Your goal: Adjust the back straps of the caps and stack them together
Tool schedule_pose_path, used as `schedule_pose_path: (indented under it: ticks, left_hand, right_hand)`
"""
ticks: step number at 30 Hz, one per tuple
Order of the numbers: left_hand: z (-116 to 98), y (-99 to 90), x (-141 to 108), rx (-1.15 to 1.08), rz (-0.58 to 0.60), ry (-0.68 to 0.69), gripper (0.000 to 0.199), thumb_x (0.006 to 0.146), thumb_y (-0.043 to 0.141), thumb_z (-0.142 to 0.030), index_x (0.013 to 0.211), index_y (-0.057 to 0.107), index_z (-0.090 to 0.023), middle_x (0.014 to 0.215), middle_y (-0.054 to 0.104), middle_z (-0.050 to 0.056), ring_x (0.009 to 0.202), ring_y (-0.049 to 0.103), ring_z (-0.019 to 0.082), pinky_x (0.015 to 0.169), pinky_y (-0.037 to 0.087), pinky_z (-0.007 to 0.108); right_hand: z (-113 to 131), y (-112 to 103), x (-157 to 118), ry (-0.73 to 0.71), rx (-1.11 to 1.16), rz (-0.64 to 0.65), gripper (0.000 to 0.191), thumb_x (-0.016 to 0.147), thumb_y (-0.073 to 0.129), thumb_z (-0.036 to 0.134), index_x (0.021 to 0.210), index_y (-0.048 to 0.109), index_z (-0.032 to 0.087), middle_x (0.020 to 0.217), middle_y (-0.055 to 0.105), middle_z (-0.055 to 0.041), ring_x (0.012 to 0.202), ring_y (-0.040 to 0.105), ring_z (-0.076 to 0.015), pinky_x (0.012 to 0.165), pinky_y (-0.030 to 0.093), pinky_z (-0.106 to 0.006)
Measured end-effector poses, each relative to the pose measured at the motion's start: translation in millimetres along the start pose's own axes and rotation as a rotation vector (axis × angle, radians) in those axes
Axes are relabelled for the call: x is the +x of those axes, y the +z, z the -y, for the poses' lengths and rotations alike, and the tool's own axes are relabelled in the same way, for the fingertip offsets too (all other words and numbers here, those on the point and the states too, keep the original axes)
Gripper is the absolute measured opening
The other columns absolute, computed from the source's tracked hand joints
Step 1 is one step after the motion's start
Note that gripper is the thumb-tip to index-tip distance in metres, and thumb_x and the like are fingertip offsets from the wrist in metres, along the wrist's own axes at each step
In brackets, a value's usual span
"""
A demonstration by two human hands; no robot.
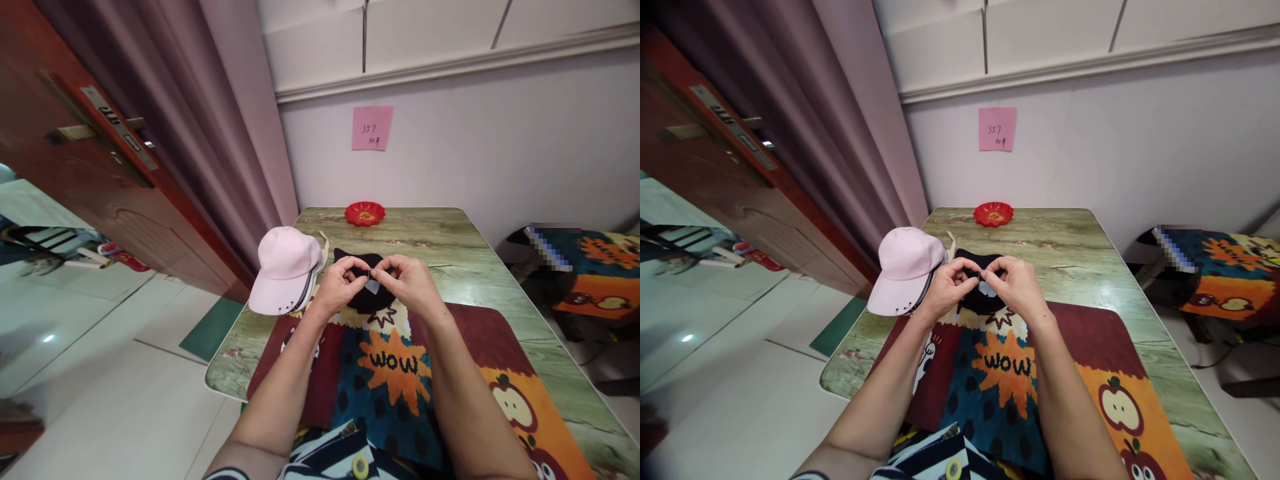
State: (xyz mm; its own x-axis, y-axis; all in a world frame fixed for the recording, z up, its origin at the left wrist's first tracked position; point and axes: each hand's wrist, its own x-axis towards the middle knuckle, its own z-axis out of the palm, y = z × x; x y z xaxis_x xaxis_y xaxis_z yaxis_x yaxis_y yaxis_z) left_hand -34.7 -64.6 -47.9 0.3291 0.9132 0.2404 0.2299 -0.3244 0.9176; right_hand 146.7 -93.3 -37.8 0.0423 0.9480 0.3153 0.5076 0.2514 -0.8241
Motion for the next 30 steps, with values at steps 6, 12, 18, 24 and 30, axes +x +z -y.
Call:
schedule_pose_path:
  ticks: [6,12,18,24,30]
  left_hand:
    - [2.4,1.5,-0.7,-0.096,0.038,-0.075,0.029,0.076,0.076,-0.032,0.101,0.068,-0.019,0.066,0.06,-0.005,0.048,0.052,0.007,0.046,0.041,0.018]
    - [7.3,2.6,0.3,-0.078,0.026,-0.035,0.032,0.077,0.078,-0.035,0.102,0.07,-0.018,0.07,0.063,-0.003,0.049,0.054,0.007,0.049,0.044,0.019]
    - [8.3,2.1,1.1,0.022,0.041,0.071,0.023,0.078,0.076,-0.032,0.097,0.073,-0.018,0.086,0.067,0.002,0.057,0.054,0.007,0.052,0.043,0.018]
    - [5.5,0.4,-0.5,0.001,0.007,0.03,0.027,0.077,0.078,-0.034,0.099,0.072,-0.018,0.075,0.064,-0.001,0.055,0.053,0.007,0.051,0.042,0.018]
    - [3.2,-7.4,-2.8,-0.081,-0.012,-0.042,0.031,0.078,0.078,-0.037,0.102,0.07,-0.018,0.069,0.061,-0.003,0.05,0.055,0.008,0.048,0.045,0.019]
  right_hand:
    - [-0.2,-1.5,0.7,0.042,0.023,0.012,0.018,0.079,0.068,0.036,0.074,0.073,0.02,0.056,0.065,-0.0014,0.051,0.058,-0.0158,0.048,0.04,-0.025]
    - [2.3,-4.4,0.1,0.044,-0.004,0.019,0.019,0.08,0.067,0.037,0.073,0.073,0.02,0.059,0.067,-0.0019,0.049,0.056,-0.014,0.048,0.039,-0.025]
    - [-0.2,-8.0,0.2,0.03,-0.005,0.058,0.019,0.078,0.069,0.036,0.068,0.071,0.02,0.059,0.067,-0.0016,0.051,0.056,-0.0141,0.048,0.038,-0.025]
    - [-1.3,-5.9,0.0,0.089,0.145,0.062,0.019,0.083,0.066,0.037,0.089,0.071,0.019,0.061,0.069,-0.0015,0.055,0.065,-0.0176,0.053,0.047,-0.026]
    - [-5.7,-10.7,1.0,-0.039,0.083,0.135,0.037,0.078,0.075,0.036,0.113,0.07,0.023,0.074,0.071,0.0,0.062,0.064,-0.0168,0.058,0.048,-0.027]
